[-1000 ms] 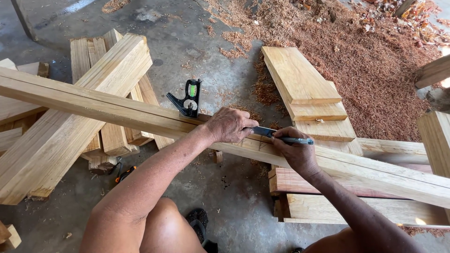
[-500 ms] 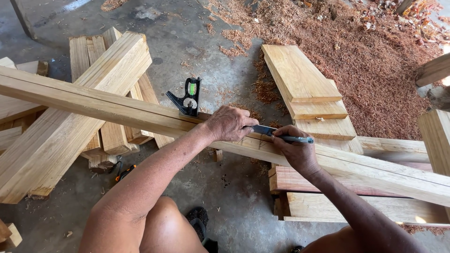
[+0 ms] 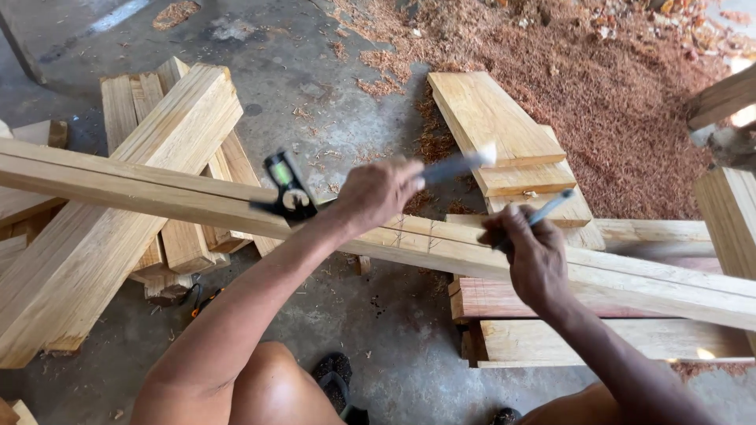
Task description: Use a combination square and a pen to measure and mark cutting lines on a wooden beam.
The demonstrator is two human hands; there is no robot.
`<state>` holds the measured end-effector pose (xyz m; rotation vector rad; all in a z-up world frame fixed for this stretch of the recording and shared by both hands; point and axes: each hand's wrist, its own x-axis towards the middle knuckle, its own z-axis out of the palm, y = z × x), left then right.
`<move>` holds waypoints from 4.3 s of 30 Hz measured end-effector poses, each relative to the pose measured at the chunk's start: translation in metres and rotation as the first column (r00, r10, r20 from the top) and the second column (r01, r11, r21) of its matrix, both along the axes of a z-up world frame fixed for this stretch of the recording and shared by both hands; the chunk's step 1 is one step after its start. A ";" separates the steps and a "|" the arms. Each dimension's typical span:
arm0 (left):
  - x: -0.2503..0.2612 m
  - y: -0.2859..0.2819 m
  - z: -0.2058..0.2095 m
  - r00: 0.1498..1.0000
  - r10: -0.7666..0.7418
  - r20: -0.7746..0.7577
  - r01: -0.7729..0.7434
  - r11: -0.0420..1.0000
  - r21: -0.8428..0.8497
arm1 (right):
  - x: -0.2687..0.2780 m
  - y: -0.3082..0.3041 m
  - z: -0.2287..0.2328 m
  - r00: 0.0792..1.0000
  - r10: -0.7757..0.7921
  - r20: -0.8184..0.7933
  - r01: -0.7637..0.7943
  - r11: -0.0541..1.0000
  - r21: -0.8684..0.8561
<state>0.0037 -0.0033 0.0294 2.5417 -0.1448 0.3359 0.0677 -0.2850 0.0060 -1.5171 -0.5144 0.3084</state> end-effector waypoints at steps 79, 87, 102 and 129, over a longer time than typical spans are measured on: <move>-0.045 -0.012 0.006 0.842 -0.222 -0.492 0.443 0.805 0.395 | -0.105 0.059 -0.067 0.687 -0.069 -0.723 0.299 0.934 0.194; -0.045 -0.010 0.005 0.838 -0.225 -0.498 0.450 0.800 0.396 | -0.104 0.057 -0.069 0.686 -0.079 -0.723 0.296 0.938 0.179; -0.041 -0.012 0.005 0.817 -0.200 -0.541 0.452 0.805 0.384 | -0.103 0.055 -0.064 0.695 -0.061 -0.716 0.269 0.946 0.181; -0.040 -0.013 0.011 0.803 -0.175 -0.570 0.433 0.828 0.356 | -0.101 0.050 -0.061 0.741 -0.095 -0.665 0.221 0.969 0.108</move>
